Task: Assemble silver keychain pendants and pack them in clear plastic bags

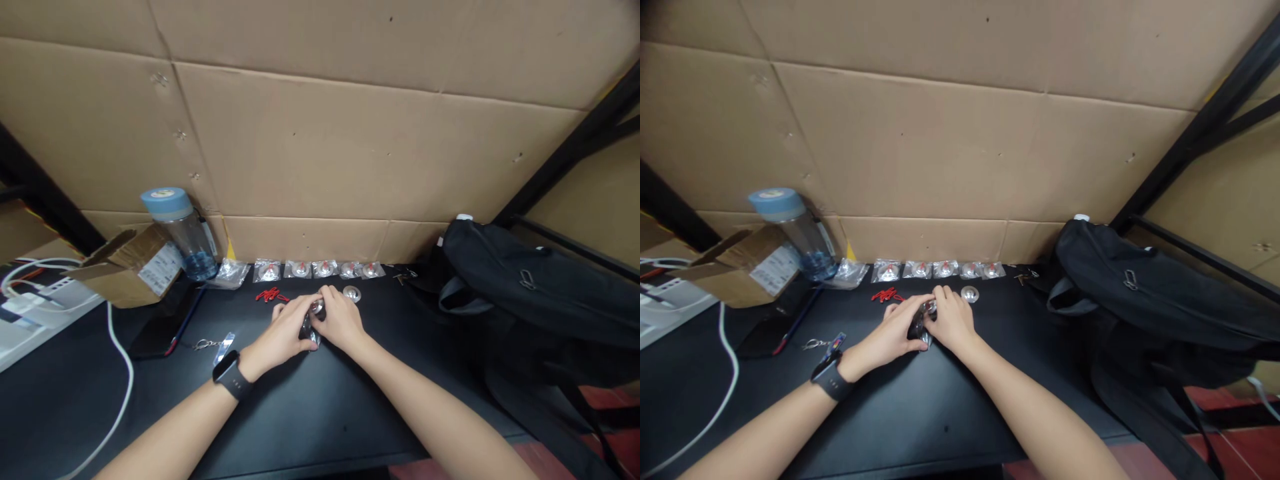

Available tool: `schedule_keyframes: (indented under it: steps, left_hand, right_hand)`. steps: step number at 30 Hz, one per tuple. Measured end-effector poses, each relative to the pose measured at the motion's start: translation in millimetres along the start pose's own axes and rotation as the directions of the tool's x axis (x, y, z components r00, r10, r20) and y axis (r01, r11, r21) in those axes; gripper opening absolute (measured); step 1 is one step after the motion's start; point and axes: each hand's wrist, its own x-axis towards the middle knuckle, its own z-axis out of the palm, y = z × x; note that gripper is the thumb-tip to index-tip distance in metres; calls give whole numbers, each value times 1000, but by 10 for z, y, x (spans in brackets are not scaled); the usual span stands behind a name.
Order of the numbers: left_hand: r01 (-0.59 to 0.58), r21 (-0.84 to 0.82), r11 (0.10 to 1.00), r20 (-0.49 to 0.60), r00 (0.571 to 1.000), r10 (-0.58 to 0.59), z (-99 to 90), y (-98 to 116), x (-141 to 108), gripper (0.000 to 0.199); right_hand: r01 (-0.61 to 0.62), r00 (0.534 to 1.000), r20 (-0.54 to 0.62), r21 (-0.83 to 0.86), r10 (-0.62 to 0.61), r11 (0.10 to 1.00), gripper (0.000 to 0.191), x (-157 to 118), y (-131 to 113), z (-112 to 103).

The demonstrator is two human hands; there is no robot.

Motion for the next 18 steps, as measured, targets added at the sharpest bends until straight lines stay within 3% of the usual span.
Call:
schedule_keyframes:
  steps: [5, 9, 13, 16, 18]
  left_hand:
    - [-29, 3, 1000, 10, 1000, 29, -126, -38, -7, 91]
    - [-71, -14, 997, 37, 997, 72, -221, -95, 3, 53]
    - [-120, 120, 985, 45, 992, 116, -226, -115, -24, 52]
    - [-117, 178, 977, 54, 993, 109, -164, -86, -40, 47]
    - [-79, 208, 975, 10, 997, 79, -107, -48, -33, 45]
  right_hand:
    - [-14, 987, 155, 275, -30, 961, 44, -64, 142, -153]
    - [105, 946, 233, 432, -223, 896, 54, -75, 278, -378]
    - [233, 895, 264, 411, -359, 882, 51, -50, 384, -549]
    - [251, 892, 292, 316, -345, 915, 53, -24, 460, -541]
    - [245, 904, 278, 289, -326, 926, 43, 3, 504, -486]
